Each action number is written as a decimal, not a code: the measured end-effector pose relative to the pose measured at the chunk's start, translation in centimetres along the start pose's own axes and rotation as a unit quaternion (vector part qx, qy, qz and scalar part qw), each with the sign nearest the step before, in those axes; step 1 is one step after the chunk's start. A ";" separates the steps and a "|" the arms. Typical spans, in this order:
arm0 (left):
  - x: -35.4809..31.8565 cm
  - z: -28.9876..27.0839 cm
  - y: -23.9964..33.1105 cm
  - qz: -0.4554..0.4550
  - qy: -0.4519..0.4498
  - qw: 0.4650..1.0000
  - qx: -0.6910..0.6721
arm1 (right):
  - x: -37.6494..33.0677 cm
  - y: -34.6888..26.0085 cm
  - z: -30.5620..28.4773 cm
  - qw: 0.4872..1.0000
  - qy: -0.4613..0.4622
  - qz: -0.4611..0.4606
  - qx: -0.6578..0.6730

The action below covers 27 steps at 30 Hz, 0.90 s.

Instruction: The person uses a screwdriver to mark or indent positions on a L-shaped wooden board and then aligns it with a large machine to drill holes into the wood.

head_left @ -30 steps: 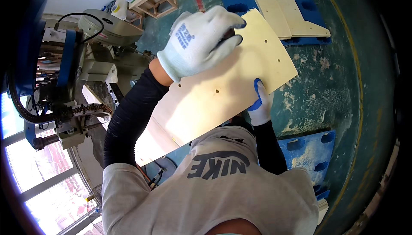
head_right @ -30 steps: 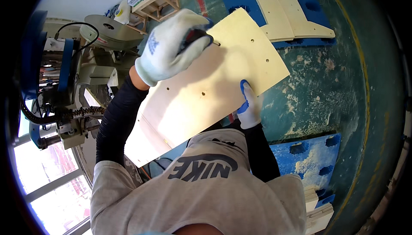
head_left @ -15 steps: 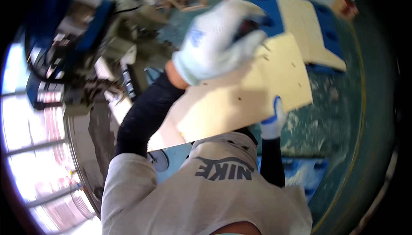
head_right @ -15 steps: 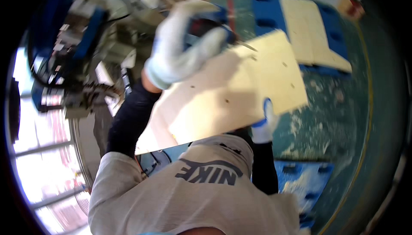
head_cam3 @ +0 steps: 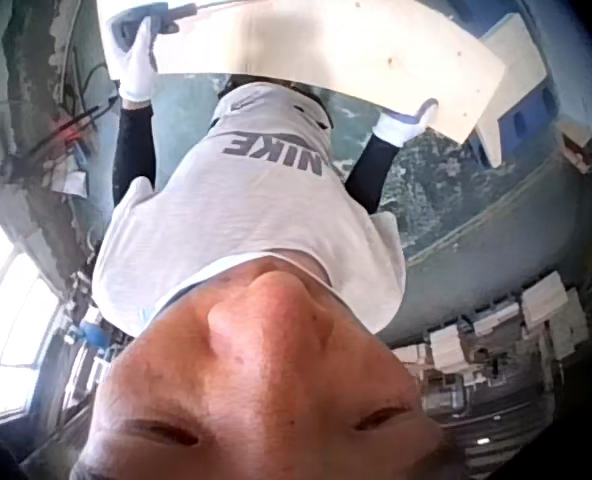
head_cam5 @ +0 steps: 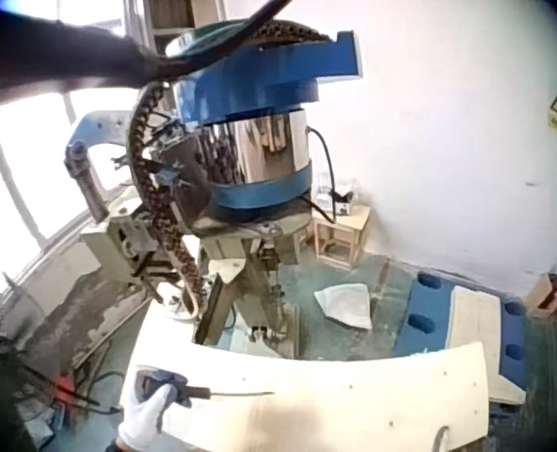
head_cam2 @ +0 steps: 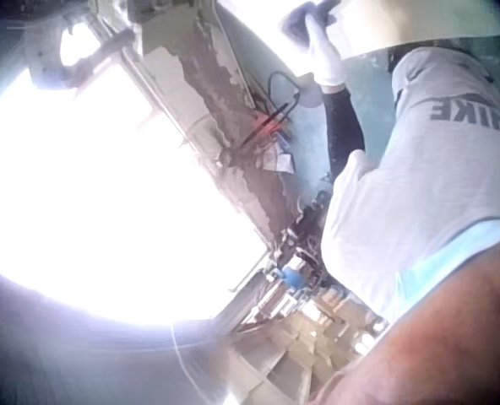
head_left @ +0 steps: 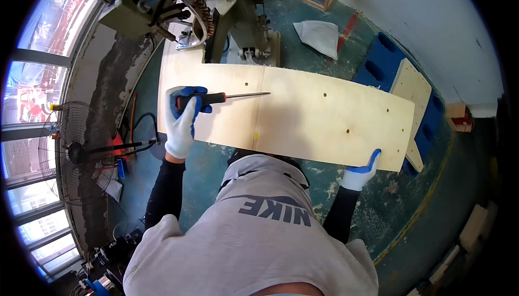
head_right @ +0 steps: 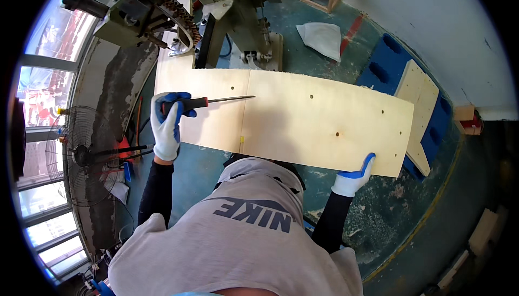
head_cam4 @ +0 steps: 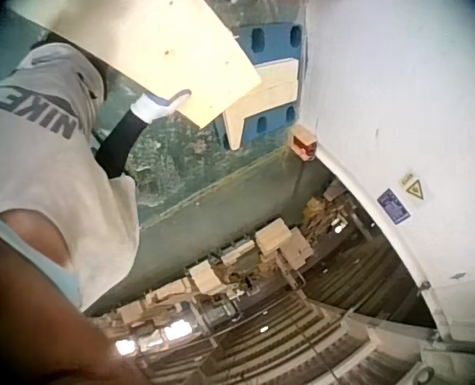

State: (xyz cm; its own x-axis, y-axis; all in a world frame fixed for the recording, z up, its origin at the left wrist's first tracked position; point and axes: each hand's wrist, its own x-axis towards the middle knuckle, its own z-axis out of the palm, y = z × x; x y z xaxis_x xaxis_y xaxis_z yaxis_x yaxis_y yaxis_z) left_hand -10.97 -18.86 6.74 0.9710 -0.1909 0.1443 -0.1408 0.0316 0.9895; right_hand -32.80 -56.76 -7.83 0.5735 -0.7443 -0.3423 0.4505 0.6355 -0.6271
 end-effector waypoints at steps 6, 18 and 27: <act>1.4 -3.3 1.3 0.093 0.068 0.993 -0.012 | -1.6 -0.2 0.7 0.998 -0.060 -0.005 0.028; 5.5 -9.9 0.9 0.103 -0.135 0.982 0.083 | -5.9 1.2 0.5 0.985 0.004 -0.139 -0.101; 9.3 -10.4 2.6 0.294 -0.252 0.913 0.126 | -10.6 2.0 0.8 0.955 0.095 -0.202 -0.196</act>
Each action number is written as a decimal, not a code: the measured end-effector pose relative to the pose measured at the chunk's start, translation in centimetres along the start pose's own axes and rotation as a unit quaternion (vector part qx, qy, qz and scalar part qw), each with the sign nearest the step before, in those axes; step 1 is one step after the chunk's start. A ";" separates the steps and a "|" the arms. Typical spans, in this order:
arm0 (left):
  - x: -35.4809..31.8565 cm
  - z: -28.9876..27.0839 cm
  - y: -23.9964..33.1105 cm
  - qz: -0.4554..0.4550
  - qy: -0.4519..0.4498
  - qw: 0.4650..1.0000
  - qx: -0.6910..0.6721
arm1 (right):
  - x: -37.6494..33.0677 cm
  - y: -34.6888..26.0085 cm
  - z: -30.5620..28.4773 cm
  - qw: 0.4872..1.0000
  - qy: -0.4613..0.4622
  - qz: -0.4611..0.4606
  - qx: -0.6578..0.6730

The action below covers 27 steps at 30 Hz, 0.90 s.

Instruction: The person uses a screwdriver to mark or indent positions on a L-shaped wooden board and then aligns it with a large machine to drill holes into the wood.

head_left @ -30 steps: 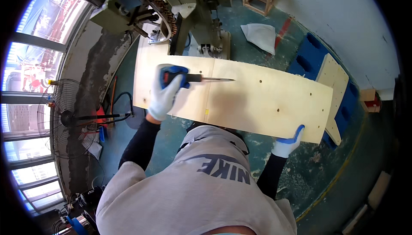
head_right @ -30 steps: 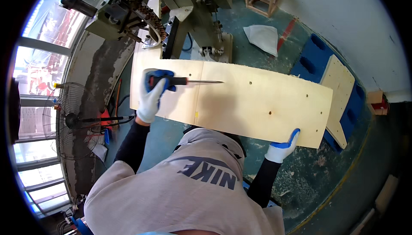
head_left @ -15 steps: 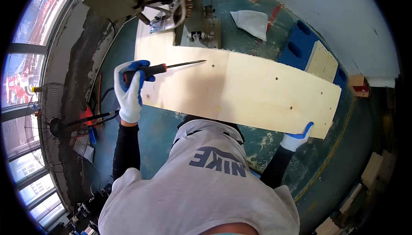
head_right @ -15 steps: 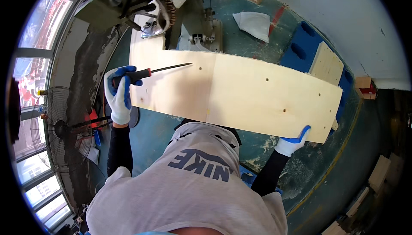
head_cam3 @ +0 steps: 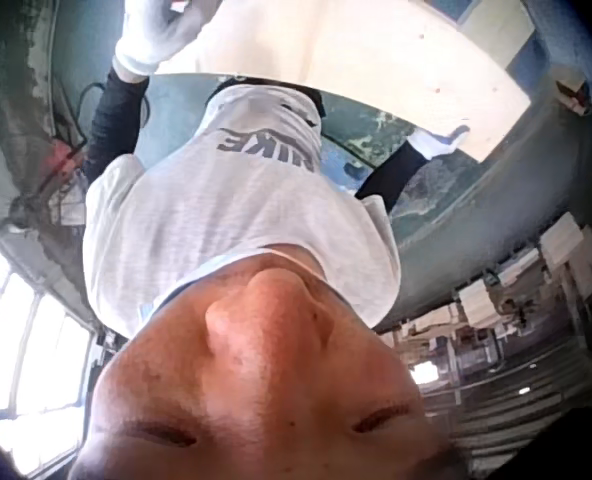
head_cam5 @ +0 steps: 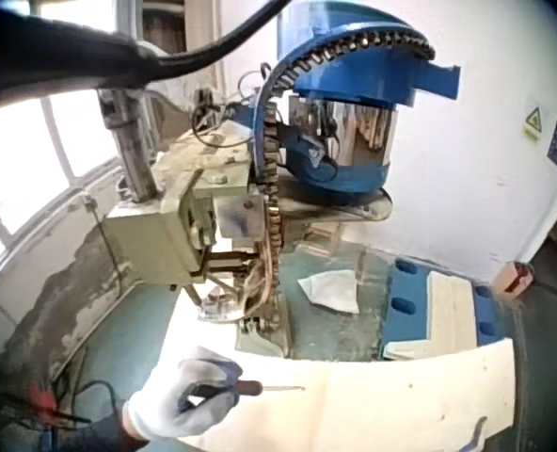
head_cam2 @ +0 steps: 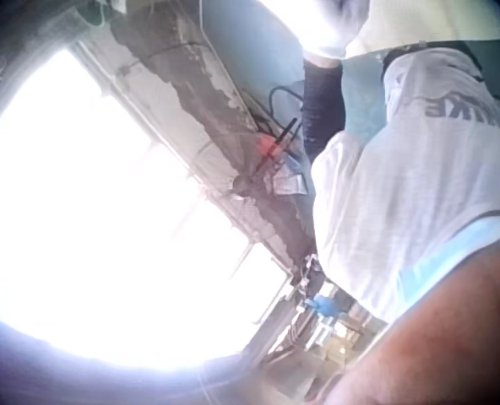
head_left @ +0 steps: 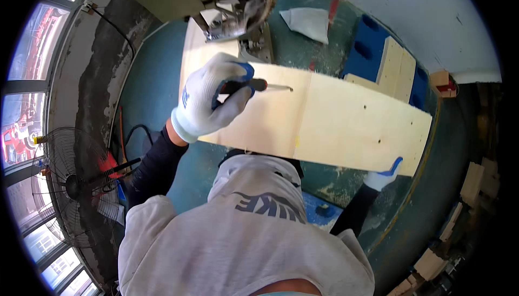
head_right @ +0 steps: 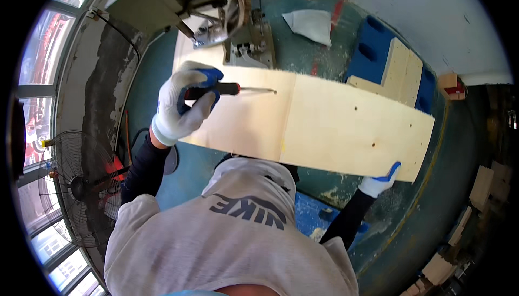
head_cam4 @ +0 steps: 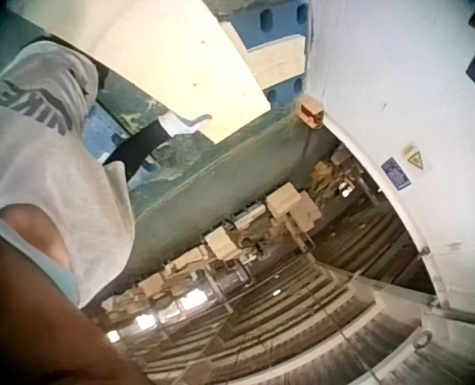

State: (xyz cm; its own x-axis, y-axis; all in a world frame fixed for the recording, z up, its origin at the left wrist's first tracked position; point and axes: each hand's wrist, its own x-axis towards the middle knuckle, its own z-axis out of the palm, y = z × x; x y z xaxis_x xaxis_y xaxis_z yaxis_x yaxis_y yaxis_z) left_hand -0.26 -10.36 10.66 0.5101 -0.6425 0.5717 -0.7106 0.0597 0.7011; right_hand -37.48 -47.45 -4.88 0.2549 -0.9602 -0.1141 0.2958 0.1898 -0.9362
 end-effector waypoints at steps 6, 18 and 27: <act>-2.7 -7.4 0.7 -0.067 0.374 0.909 -0.171 | 0.9 2.0 -2.0 0.998 -0.056 -0.036 0.014; 10.6 -17.4 -2.9 0.021 0.494 0.860 0.128 | 3.3 2.9 -3.2 0.992 -0.120 -0.008 0.038; 19.0 -18.0 -6.9 -0.179 0.133 0.818 0.530 | 0.9 0.9 -1.6 0.996 -0.084 -0.038 -0.022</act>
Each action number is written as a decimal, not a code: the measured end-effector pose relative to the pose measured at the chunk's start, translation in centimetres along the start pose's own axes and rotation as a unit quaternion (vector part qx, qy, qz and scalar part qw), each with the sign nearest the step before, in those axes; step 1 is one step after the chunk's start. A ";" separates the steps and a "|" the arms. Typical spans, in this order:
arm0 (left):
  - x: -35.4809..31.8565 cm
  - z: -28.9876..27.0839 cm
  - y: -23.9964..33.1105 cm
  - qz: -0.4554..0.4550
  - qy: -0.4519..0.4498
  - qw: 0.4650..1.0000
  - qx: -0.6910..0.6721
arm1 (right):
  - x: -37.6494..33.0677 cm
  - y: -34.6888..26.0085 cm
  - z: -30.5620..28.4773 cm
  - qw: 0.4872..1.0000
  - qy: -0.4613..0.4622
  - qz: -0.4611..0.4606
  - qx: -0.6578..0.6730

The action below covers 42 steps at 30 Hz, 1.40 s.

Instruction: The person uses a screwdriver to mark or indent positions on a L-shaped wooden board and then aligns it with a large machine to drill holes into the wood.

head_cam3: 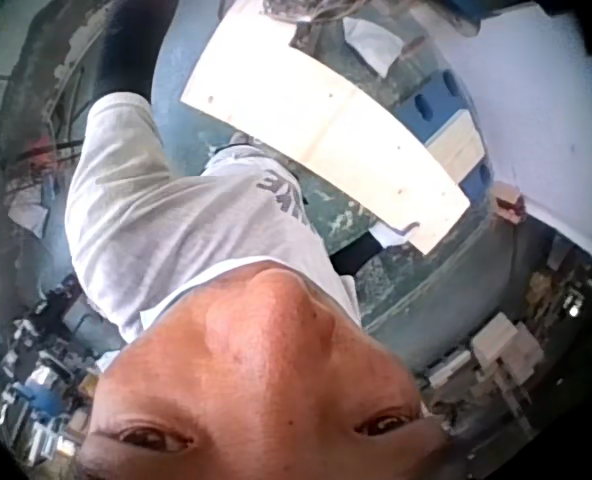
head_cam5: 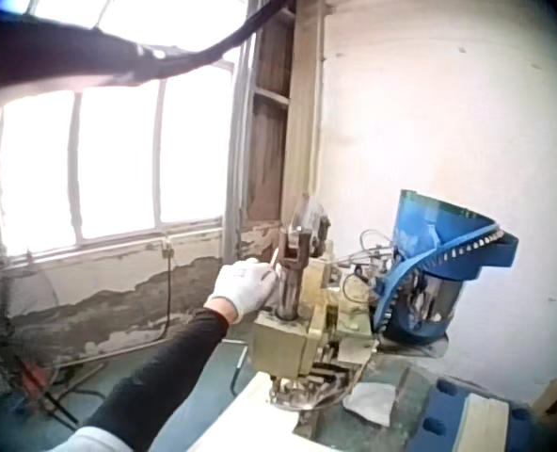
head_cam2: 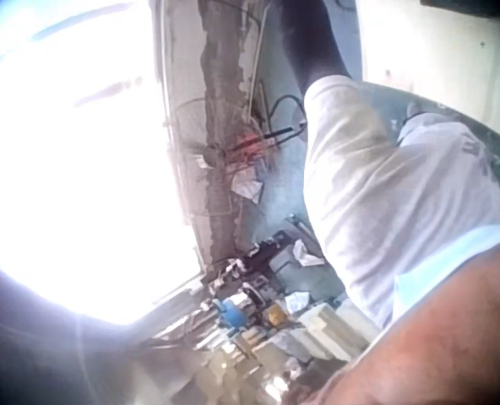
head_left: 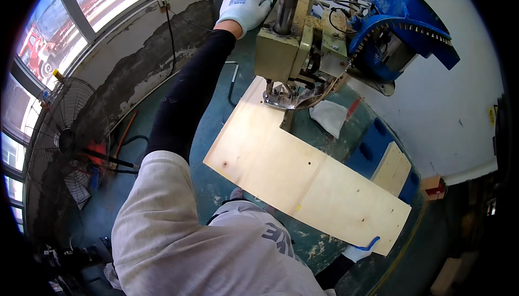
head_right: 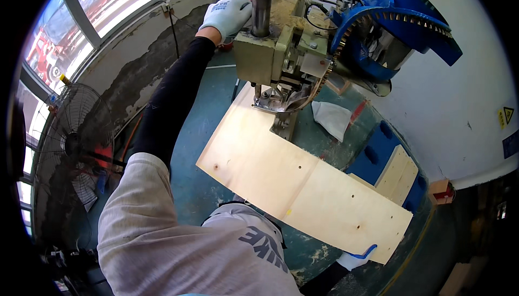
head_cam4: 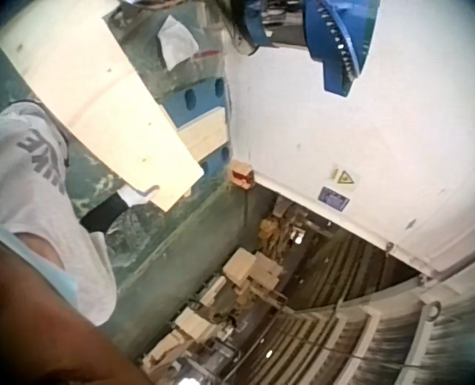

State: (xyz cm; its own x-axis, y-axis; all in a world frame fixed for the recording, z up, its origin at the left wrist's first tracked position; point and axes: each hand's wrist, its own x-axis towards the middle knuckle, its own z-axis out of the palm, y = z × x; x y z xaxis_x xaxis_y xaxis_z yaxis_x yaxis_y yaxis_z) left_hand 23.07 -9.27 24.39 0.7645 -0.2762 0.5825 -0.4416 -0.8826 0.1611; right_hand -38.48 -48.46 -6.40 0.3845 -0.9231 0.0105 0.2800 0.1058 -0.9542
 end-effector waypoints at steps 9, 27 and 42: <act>-18.1 4.4 -7.6 -0.119 0.151 0.940 -0.283 | 1.8 1.2 -0.9 1.000 -0.008 -0.013 0.017; -40.4 2.1 -9.0 -0.356 -0.246 0.739 -0.516 | -7.4 4.4 10.7 0.984 -0.064 0.079 0.145; -36.0 2.1 -20.6 -0.356 -0.214 0.760 -0.499 | -16.9 10.4 32.3 0.947 -0.021 0.260 0.189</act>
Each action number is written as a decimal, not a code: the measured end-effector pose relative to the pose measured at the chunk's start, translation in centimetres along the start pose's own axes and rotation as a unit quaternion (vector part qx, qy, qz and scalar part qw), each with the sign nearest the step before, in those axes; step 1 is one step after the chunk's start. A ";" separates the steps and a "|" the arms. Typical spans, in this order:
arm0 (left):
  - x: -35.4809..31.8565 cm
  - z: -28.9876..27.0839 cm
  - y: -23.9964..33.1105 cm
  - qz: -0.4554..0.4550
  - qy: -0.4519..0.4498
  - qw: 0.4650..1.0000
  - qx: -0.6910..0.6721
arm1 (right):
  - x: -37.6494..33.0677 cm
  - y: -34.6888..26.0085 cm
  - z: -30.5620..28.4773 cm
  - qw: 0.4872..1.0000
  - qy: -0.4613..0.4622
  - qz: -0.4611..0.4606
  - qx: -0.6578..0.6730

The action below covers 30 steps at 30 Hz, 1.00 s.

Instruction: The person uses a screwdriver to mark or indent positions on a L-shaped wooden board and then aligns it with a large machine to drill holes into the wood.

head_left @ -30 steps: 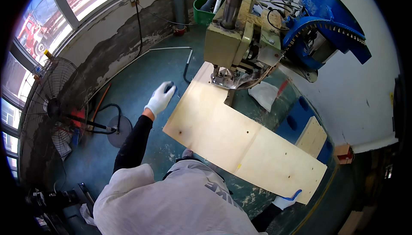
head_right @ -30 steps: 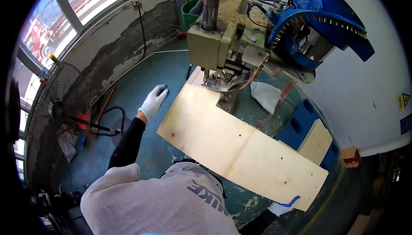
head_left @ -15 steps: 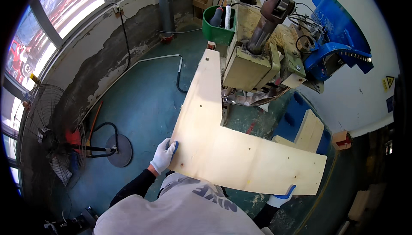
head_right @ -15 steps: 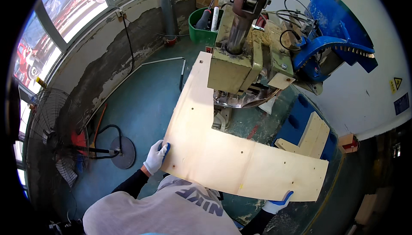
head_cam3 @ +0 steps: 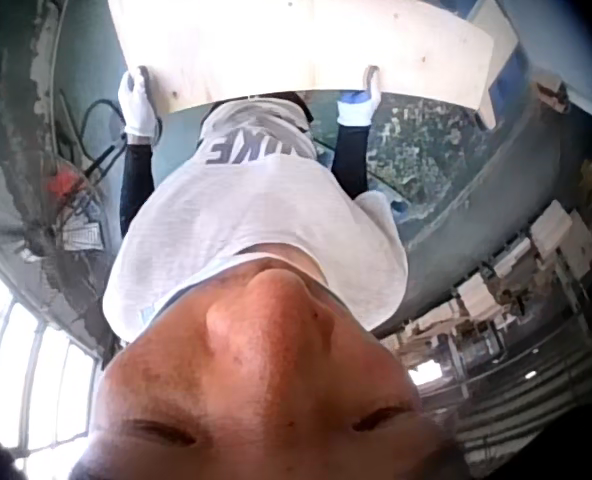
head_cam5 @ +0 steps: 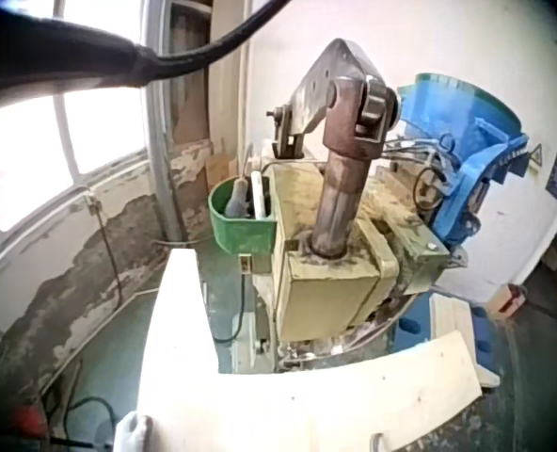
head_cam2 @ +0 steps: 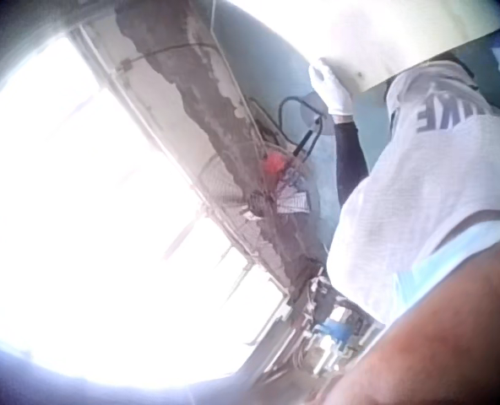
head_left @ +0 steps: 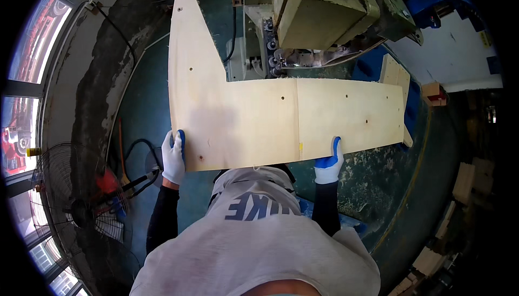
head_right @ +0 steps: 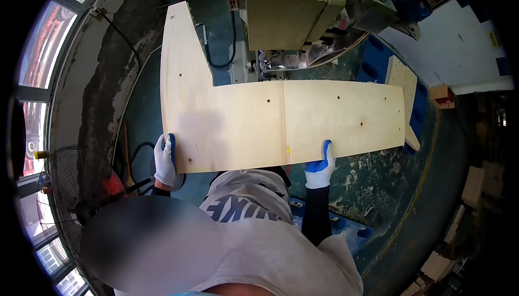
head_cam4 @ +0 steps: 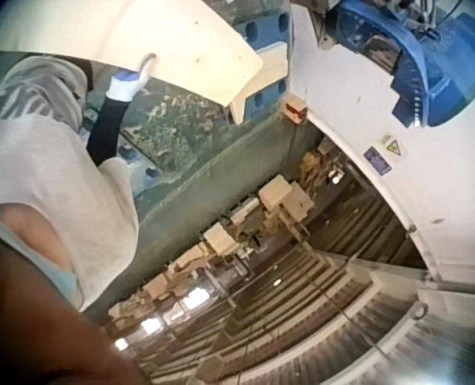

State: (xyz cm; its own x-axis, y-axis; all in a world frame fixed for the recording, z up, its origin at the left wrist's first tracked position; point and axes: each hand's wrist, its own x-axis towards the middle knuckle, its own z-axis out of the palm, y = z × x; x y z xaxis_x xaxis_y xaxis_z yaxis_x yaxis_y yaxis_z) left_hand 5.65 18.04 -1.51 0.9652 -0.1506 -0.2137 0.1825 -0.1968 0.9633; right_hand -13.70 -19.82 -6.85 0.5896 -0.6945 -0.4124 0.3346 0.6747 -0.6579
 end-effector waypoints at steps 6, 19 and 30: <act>3.1 -0.7 -0.1 -0.004 -0.014 1.000 -0.016 | 1.9 0.1 1.8 0.999 -0.004 -0.018 -0.030; 6.3 -1.4 0.4 0.032 -0.005 0.999 0.029 | 2.8 0.9 3.0 1.000 -0.003 -0.027 -0.006; 10.8 0.3 1.0 -0.021 -0.025 0.998 0.062 | 5.6 0.8 4.4 1.000 0.001 0.001 0.014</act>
State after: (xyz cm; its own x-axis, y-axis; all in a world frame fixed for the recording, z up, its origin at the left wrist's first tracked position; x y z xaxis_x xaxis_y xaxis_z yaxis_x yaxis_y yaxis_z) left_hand 16.21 15.98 -2.90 0.9460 -0.1879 -0.2642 0.1950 -0.3212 0.9267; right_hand -6.88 -22.12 -6.89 0.5888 -0.6936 -0.4150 0.3542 0.6829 -0.6389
